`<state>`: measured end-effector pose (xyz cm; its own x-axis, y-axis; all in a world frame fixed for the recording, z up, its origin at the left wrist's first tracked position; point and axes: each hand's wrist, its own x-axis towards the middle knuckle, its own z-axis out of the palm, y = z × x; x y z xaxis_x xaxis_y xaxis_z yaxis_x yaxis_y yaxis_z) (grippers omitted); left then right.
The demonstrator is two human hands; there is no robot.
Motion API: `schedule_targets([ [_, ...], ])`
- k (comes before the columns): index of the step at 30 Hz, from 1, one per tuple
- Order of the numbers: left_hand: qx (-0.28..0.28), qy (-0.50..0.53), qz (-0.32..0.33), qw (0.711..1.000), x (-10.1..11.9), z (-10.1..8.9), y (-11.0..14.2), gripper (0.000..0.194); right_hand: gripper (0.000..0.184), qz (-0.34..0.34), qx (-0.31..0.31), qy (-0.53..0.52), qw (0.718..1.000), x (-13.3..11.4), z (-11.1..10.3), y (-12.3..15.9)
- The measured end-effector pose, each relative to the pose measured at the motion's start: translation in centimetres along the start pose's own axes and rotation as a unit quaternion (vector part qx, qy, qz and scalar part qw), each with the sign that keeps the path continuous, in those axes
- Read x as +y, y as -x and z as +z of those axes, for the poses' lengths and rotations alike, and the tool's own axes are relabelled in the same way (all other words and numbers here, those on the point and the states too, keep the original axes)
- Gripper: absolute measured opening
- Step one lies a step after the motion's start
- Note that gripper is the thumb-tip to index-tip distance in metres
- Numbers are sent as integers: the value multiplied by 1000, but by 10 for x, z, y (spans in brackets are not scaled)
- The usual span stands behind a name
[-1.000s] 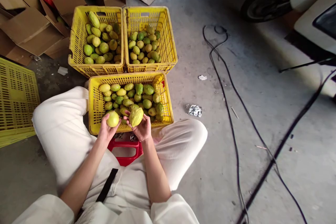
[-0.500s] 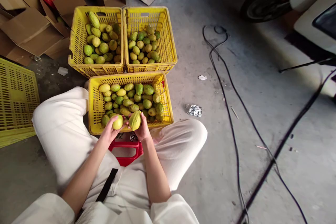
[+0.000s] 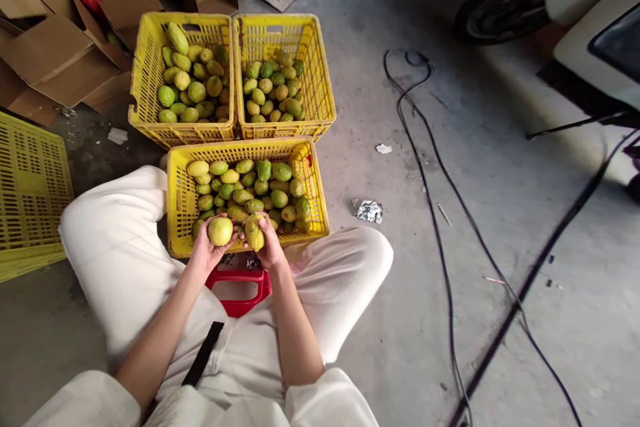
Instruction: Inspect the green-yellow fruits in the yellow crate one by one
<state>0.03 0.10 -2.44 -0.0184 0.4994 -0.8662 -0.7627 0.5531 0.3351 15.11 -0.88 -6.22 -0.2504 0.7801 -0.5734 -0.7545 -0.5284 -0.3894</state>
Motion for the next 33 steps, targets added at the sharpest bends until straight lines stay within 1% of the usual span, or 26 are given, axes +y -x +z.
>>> schedule_targets([
  [3, 5, -15, 6, 1000, -1, -1, 0, 19, 34, 26, 11, 15, 999, 1, 2, -4],
  [6, 12, -40, 23, 999, -3, -2, 0, 15, 32, 30, 21, -20, 999, -1, 5, -4],
  [10, 21, -41, 39, 998, -7, -4, -3, 19, 26, 20, 20, -70, 997, -7, 7, 0],
  [14, 20, -45, 54, 997, -11, -9, -9, 18, 25, 30, 16, -83, 996, -9, 5, 4],
  [17, 33, -57, 45, 997, -13, -11, -12, 14, 24, 25, 5, -67, 997, -6, 4, 4],
  [19, 23, -65, 30, 997, -13, -11, -13, 8, 26, 16, 2, -56, 998, -3, 4, 3],
  [22, -1, -75, 9, 997, -12, -10, -12, 15, 26, 16, 15, -52, 998, -3, 5, 0],
  [26, -7, -76, -9, 997, -8, -8, -9, 24, 21, 8, 49, -93, 994, -9, 5, -4],
  [29, -2, -78, -8, 997, -7, -7, -7, 24, 19, 26, 58, -126, 990, -13, 5, -5],
  [33, -6, -78, 7, 997, -10, -6, -6, 15, 21, 35, 40, -131, 990, -12, 6, -1],
])
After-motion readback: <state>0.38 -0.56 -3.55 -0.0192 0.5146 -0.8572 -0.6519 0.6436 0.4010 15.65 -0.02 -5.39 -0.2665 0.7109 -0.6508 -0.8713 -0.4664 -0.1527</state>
